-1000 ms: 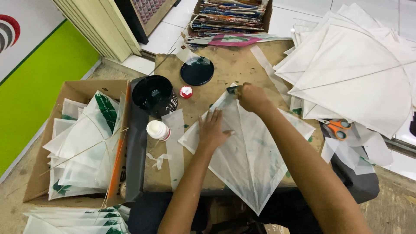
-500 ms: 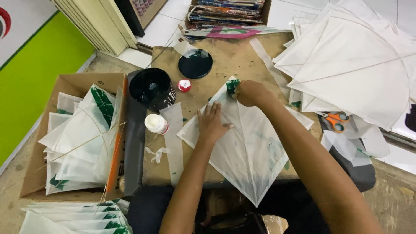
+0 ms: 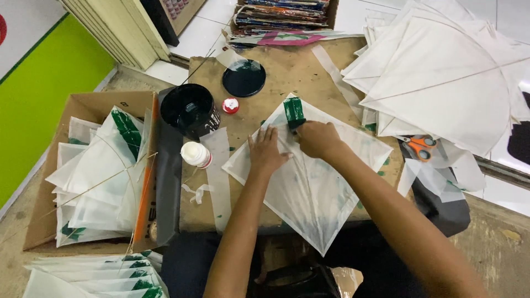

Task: Painting a green stripe on white kites using a brush and green paint.

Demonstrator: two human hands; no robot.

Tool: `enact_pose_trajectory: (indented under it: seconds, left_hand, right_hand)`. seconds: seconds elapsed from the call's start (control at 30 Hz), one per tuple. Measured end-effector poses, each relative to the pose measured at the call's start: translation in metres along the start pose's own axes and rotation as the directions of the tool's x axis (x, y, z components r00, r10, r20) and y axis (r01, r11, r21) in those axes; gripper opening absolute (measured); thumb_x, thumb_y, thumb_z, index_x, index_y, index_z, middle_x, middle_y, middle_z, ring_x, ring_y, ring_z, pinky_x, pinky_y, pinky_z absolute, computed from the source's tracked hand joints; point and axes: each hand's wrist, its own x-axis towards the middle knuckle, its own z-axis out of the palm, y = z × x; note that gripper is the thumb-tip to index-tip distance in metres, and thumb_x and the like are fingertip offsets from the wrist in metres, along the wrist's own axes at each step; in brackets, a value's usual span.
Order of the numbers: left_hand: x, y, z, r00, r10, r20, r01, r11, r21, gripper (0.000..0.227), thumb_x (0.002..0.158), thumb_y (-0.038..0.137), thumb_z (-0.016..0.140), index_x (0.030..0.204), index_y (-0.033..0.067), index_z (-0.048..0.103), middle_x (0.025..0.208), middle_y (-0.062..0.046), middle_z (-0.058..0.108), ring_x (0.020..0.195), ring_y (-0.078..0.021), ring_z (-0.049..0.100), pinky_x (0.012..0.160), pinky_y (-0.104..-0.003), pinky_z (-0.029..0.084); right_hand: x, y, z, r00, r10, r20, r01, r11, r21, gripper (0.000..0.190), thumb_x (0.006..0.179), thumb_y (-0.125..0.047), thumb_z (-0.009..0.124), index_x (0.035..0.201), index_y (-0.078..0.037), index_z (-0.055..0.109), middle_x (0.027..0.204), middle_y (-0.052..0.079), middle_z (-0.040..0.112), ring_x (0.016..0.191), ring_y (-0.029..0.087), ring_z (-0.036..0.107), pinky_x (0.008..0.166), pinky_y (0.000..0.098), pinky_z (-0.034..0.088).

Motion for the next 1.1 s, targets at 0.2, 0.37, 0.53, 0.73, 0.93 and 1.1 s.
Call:
enact_pose_trajectory:
  seconds: [0.2, 0.37, 0.53, 0.73, 0.93, 1.1]
  left_hand:
    - [0.018, -0.002, 0.001, 0.992, -0.067, 0.103, 0.065, 0.998, 0.021, 0.09, 0.094, 0.052, 0.057, 0.164, 0.0137, 0.016, 0.173, -0.008, 0.012, 0.159, -0.0297, 0.008, 0.123, -0.067, 0.0]
    - [0.028, -0.006, 0.002, 0.984, -0.105, 0.148, 0.107, 0.994, -0.007, 0.078, 0.102, 0.044, 0.045, 0.166, 0.0173, 0.011, 0.173, -0.004, 0.014, 0.159, -0.027, 0.01, 0.121, -0.068, -0.006]
    - [0.039, -0.01, 0.009, 0.98, -0.135, 0.145, 0.136, 0.991, 0.006, 0.072, 0.103, 0.037, 0.043, 0.166, 0.0204, 0.01, 0.172, -0.003, 0.018, 0.158, -0.0255, 0.013, 0.12, -0.07, -0.008]
    - [0.029, -0.003, -0.003, 0.976, -0.144, 0.163, 0.147, 0.989, -0.003, 0.067, 0.104, 0.019, 0.039, 0.166, 0.0174, 0.013, 0.171, -0.005, 0.02, 0.158, -0.0265, 0.015, 0.119, -0.07, -0.01]
    - [0.024, 0.003, -0.004, 0.98, -0.141, 0.143, 0.138, 0.99, 0.036, 0.065, 0.104, 0.017, 0.04, 0.165, 0.0179, 0.018, 0.171, -0.003, 0.021, 0.158, -0.0258, 0.017, 0.12, -0.07, -0.007]
    - [0.024, 0.005, -0.004, 0.98, -0.156, 0.127, 0.153, 0.988, 0.032, 0.064, 0.106, 0.02, 0.039, 0.165, 0.0178, 0.017, 0.171, -0.003, 0.018, 0.158, -0.0263, 0.015, 0.119, -0.07, -0.011]
  right_hand:
    - [-0.028, -0.002, 0.021, 0.999, 0.004, -0.038, -0.002, 0.999, 0.044, 0.039, 0.092, -0.022, 0.058, 0.128, -0.015, 0.069, 0.118, 0.007, 0.072, 0.106, 0.028, 0.072, 0.094, 0.0542, 0.053]
    - [-0.052, -0.017, 0.01, 1.0, 0.007, -0.025, -0.006, 0.999, 0.034, 0.032, 0.094, -0.022, 0.06, 0.122, -0.015, 0.073, 0.113, 0.006, 0.074, 0.101, 0.026, 0.073, 0.092, 0.0501, 0.054]
    - [-0.064, -0.021, 0.027, 0.999, -0.006, -0.042, 0.006, 1.0, 0.011, 0.033, 0.095, -0.023, 0.059, 0.124, -0.015, 0.072, 0.11, 0.006, 0.074, 0.097, 0.025, 0.073, 0.089, 0.0493, 0.053]
    - [-0.099, -0.038, 0.033, 0.998, 0.01, -0.067, -0.011, 1.0, -0.008, 0.031, 0.095, -0.024, 0.062, 0.121, -0.012, 0.073, 0.107, 0.006, 0.073, 0.095, 0.025, 0.073, 0.086, 0.0472, 0.053]
    - [-0.127, -0.049, 0.038, 0.998, 0.007, -0.07, -0.005, 1.0, 0.025, 0.03, 0.096, -0.024, 0.062, 0.121, -0.012, 0.073, 0.106, 0.006, 0.073, 0.094, 0.026, 0.073, 0.083, 0.046, 0.052]
    - [-0.151, -0.053, 0.047, 0.998, 0.008, -0.065, -0.007, 1.0, 0.025, 0.03, 0.098, -0.026, 0.061, 0.123, -0.012, 0.072, 0.105, 0.008, 0.073, 0.093, 0.027, 0.072, 0.08, 0.0439, 0.052]
